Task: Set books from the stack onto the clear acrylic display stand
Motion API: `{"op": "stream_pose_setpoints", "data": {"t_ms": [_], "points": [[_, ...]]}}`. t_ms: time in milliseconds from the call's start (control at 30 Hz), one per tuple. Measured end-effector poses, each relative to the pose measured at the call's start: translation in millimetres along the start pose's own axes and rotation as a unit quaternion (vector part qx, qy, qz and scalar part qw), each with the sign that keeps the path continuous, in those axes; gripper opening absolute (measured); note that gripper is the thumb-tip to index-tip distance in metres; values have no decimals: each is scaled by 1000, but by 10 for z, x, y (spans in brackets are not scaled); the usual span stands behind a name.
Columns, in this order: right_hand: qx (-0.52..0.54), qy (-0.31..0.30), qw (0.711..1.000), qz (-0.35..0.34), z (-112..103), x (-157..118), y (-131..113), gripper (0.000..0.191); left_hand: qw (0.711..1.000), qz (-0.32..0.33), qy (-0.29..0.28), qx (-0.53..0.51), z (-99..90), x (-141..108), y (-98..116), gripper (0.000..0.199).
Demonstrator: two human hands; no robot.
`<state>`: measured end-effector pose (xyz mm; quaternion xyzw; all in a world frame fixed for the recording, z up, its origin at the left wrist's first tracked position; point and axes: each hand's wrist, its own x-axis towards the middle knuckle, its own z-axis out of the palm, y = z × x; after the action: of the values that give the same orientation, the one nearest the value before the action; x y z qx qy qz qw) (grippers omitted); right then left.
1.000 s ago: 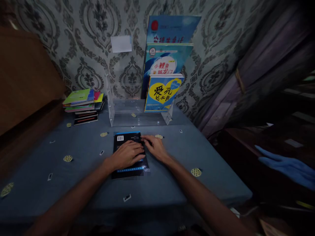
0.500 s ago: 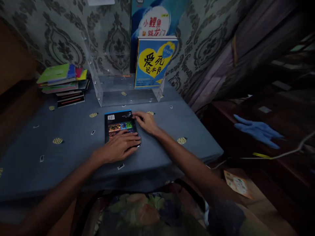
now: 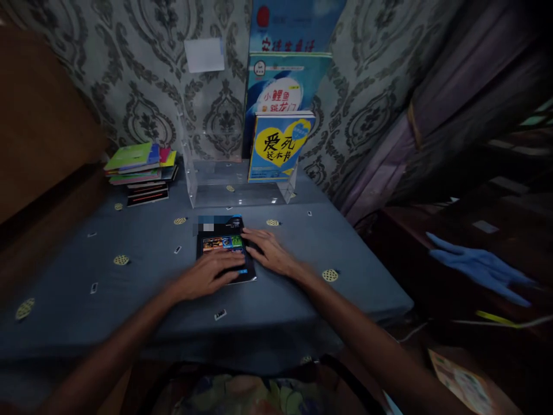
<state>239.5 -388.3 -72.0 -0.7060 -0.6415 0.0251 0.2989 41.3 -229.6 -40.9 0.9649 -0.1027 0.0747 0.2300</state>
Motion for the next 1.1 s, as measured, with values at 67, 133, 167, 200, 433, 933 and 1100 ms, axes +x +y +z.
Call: {"op": "stream_pose_setpoints", "data": {"t_ms": [67, 133, 167, 200, 433, 933, 1100], "points": [[-14, -18, 1000, -4, -26, -18, -6, 41, 997, -47, 58, 10, -115, -3, -284, 39], [-35, -33, 999, -2, -63, 21, -33, 40, 985, -113, 127, 35, -230, -14, -598, 40], [-50, -35, 998, 0, -79, 64, -59, 38, 979, -134, 149, 42, -278, -23, -743, 40], [-64, -35, 997, 1, -89, 124, -94, 35, 976, -146, 158, 43, -315, -34, -872, 41], [-69, -67, 994, -55, 163, 901, -431, 31, 978, -122, 163, 33, -329, -108, -1193, 50], [-112, -107, 988, -28, 567, 960, -528, 55, 977, -120, 173, 26, -300, -103, -1248, 50], [-119, -132, 983, -52, 509, 828, -676, 51, 974, -129, 184, 15, -297, -105, -1226, 48]]}}
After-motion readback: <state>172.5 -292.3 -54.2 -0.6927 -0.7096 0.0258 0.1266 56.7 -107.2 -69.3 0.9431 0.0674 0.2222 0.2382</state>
